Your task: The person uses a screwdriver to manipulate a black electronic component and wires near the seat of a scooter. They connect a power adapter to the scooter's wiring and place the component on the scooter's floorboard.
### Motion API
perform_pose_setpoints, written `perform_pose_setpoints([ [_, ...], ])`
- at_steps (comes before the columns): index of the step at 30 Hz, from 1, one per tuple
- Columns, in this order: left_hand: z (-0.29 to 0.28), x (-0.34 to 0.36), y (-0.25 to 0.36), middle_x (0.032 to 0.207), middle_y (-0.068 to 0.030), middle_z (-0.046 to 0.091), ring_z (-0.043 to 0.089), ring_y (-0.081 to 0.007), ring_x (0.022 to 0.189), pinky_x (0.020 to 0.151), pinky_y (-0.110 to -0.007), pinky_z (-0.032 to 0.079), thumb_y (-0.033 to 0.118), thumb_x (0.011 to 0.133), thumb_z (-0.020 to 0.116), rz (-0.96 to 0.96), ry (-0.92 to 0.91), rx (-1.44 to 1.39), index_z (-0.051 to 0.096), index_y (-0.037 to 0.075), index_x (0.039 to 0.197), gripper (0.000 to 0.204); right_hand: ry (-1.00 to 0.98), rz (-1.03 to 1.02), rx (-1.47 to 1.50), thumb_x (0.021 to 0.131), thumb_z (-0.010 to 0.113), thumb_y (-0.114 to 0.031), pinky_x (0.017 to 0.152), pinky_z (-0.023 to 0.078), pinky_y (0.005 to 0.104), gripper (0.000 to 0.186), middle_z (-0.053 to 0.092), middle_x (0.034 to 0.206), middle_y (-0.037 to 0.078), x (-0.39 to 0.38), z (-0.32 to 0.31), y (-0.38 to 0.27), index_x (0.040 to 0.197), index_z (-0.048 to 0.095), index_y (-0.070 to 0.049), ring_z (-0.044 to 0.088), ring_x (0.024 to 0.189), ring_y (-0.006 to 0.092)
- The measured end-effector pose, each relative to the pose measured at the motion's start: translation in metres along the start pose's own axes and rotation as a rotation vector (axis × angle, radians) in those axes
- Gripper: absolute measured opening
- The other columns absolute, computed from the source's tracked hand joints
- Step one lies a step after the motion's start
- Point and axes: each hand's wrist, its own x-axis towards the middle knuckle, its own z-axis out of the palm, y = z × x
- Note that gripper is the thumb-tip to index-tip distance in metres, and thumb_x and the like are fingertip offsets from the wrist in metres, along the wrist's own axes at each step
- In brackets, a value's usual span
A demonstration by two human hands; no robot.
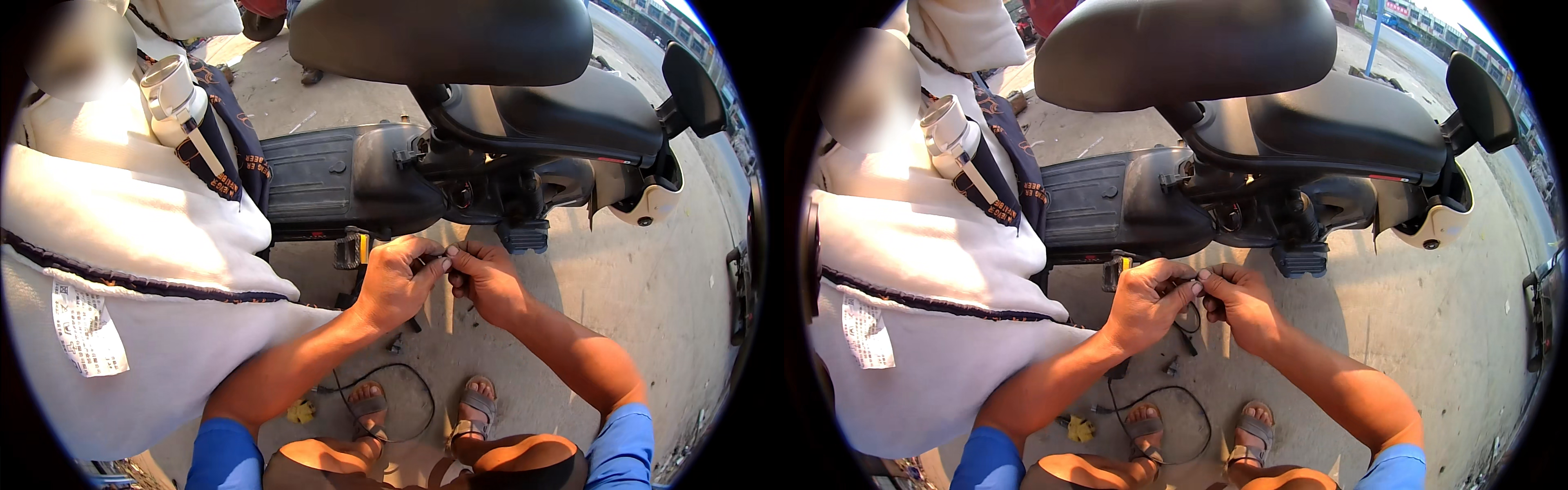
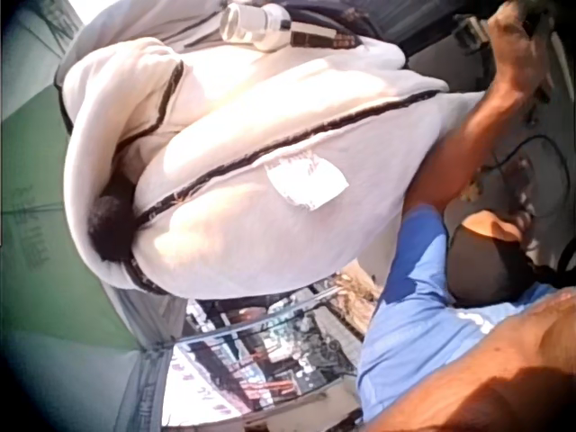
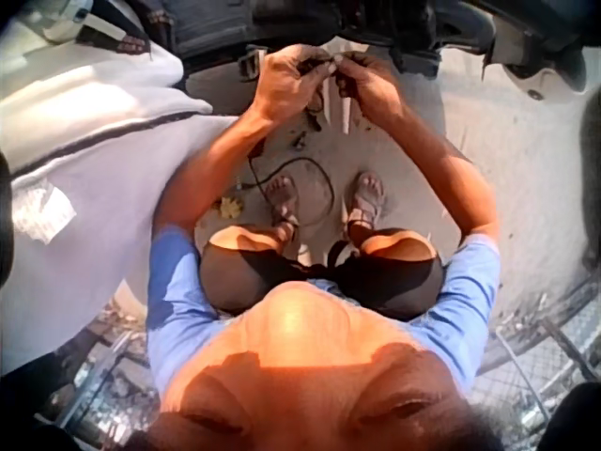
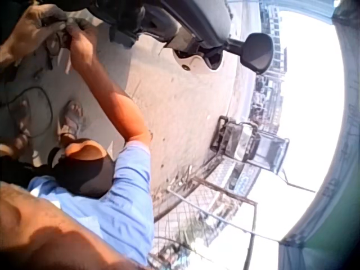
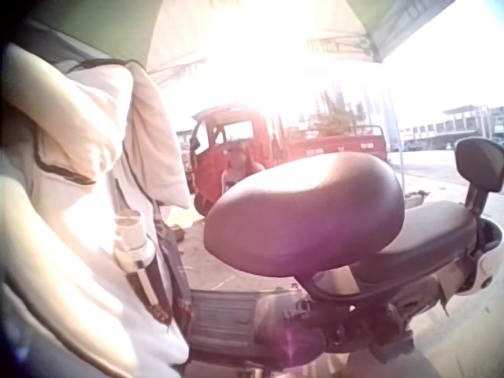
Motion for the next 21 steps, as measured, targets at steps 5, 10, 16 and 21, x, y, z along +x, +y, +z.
perform_pose_setpoints([
  [5, -0.004, 0.016, 0.005, 0.078, -0.0088, 0.068, 0.064, -0.0098, 0.064, 0.055, -0.024, 0.051, 0.001, 0.089, 0.068, 0.114, 0.080, 0.185, 0.065, -0.005, 0.096, 0.010, 0.034, -0.023, 0.067, 0.096, 0.065, -0.024, 0.058, 0.045, 0.0233, 0.021, 0.062, 0.080, 0.000, 0.016, 0.005, -0.006, 0.095, 0.066, -0.003, 0.053, 0.065, 0.0074],
  [10, -0.018, 0.032, -0.003, 0.073, -0.0081, 0.066, 0.065, -0.0114, 0.060, 0.054, -0.026, 0.052, 0.004, 0.092, 0.064, 0.033, 0.073, 0.219, 0.063, -0.006, 0.091, 0.010, 0.107, 0.025, 0.087, 0.096, 0.065, -0.021, 0.055, 0.046, 0.0234, 0.020, 0.065, 0.083, 0.003, 0.019, 0.018, -0.005, 0.099, 0.066, -0.002, 0.054, 0.063, 0.0078],
  [16, -0.062, 0.092, -0.024, 0.079, -0.0080, 0.068, 0.065, -0.0116, 0.060, 0.055, -0.025, 0.052, 0.006, 0.094, 0.059, -0.284, 0.273, 0.137, 0.063, -0.002, 0.092, 0.010, 0.057, 0.097, -0.427, 0.091, 0.060, -0.013, 0.056, 0.054, 0.0276, 0.024, 0.068, 0.092, 0.008, 0.034, 0.009, -0.008, 0.109, 0.064, 0.003, 0.062, 0.067, 0.0106],
  [21, -0.067, 0.126, -0.072, 0.083, -0.0063, 0.067, 0.067, -0.0148, 0.080, 0.068, -0.027, 0.054, 0.010, 0.095, 0.061, -0.302, 0.329, 0.193, 0.063, -0.003, 0.092, 0.013, 0.052, -0.042, -0.664, 0.090, 0.059, -0.011, 0.059, 0.057, 0.0301, 0.035, 0.069, 0.100, 0.013, 0.076, 0.005, -0.016, 0.120, 0.060, 0.008, 0.068, 0.071, 0.0145],
])
